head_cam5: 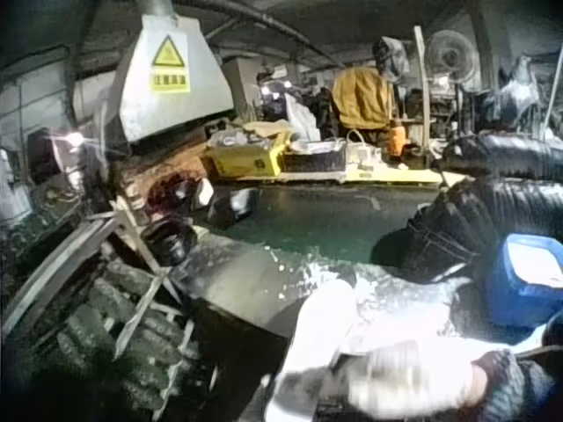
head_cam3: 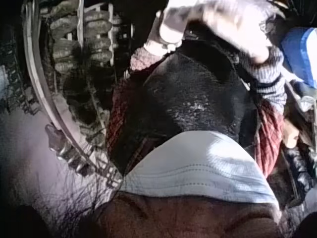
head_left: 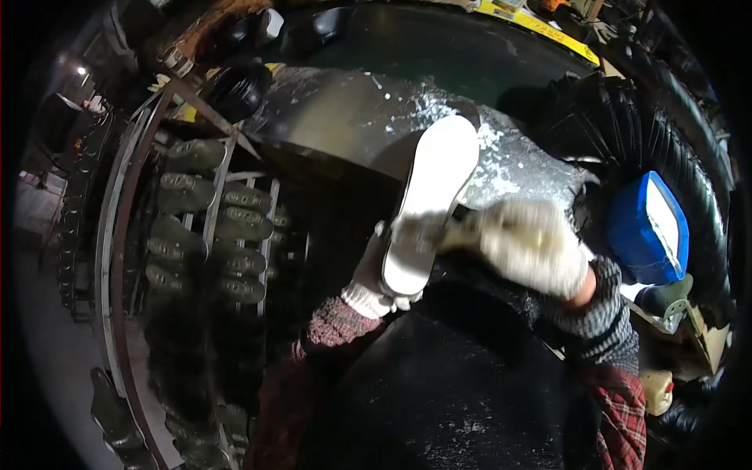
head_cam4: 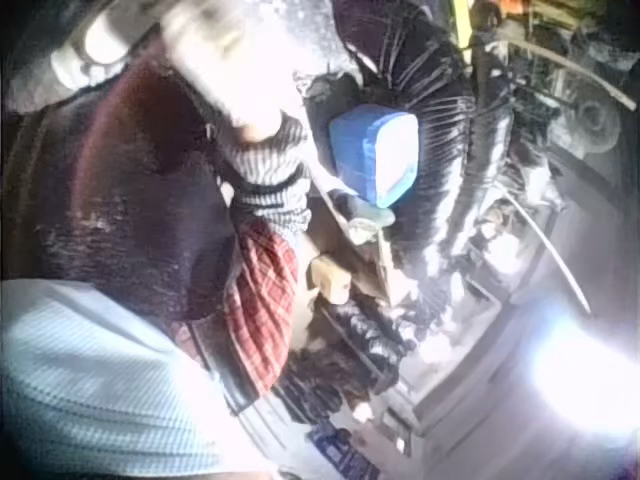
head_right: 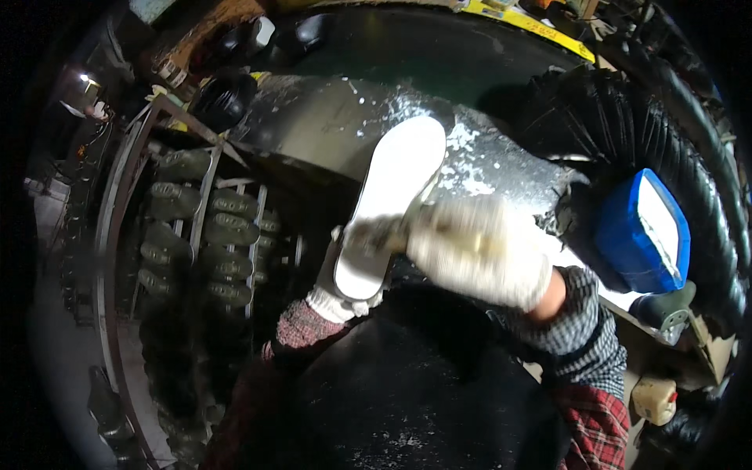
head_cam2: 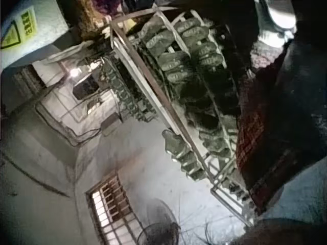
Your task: Apply glue to shoe insoles and boot uppers using a brush.
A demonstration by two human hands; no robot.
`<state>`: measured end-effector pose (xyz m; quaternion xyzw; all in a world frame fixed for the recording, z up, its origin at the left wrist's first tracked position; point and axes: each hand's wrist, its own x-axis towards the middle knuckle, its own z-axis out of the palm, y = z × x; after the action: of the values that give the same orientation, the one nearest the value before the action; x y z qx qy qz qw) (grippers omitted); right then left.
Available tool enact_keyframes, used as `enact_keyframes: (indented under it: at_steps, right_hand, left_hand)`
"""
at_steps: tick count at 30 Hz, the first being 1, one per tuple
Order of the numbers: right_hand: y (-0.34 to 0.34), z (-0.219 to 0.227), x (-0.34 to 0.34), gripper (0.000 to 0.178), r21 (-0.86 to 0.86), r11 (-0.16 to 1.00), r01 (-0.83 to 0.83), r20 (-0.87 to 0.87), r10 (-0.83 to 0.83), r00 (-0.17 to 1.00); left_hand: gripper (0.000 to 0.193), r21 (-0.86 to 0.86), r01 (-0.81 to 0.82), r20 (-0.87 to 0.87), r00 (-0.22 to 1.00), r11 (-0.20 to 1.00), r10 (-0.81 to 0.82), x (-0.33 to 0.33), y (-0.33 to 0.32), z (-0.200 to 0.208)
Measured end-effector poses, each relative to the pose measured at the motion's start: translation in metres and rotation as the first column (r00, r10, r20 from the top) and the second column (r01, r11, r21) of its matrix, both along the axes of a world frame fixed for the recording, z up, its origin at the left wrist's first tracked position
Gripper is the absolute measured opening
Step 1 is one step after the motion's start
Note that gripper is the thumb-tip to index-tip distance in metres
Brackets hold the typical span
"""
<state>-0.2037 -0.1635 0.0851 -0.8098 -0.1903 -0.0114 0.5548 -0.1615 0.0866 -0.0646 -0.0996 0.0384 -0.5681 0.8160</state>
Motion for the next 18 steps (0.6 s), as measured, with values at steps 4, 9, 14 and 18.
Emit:
enact_keyframes:
  at_steps: [4, 9, 14, 18]
  right_hand:
    - [-0.009, -0.003, -0.048, 0.028, 0.320, 0.947, 0.036, -0.345, 0.081, 0.935]
    - [-0.020, -0.012, -0.052, 0.025, 0.165, 0.985, -0.043, -0.019, 0.047, 0.999]
    - [-0.040, -0.043, -0.013, 0.027, 0.262, 0.942, 0.208, -0.310, -0.122, 0.943]
    - [-0.080, -0.062, 0.036, 0.024, 0.275, 0.791, 0.546, -0.080, -0.547, 0.833]
  left_hand:
    - [0.073, 0.586, -0.302, 0.216, 0.953, 0.752, 0.214, -0.008, -0.016, 0.017]
    - [0.077, 0.534, -0.268, 0.333, 0.938, 0.802, 0.092, 0.000, -0.008, 0.004]
    - [0.077, 0.180, -0.142, 0.032, 0.990, 0.973, 0.138, -0.004, 0.015, -0.025]
    - [0.092, 0.414, -0.108, 0.128, 0.990, 0.904, 0.060, -0.003, 0.023, -0.028]
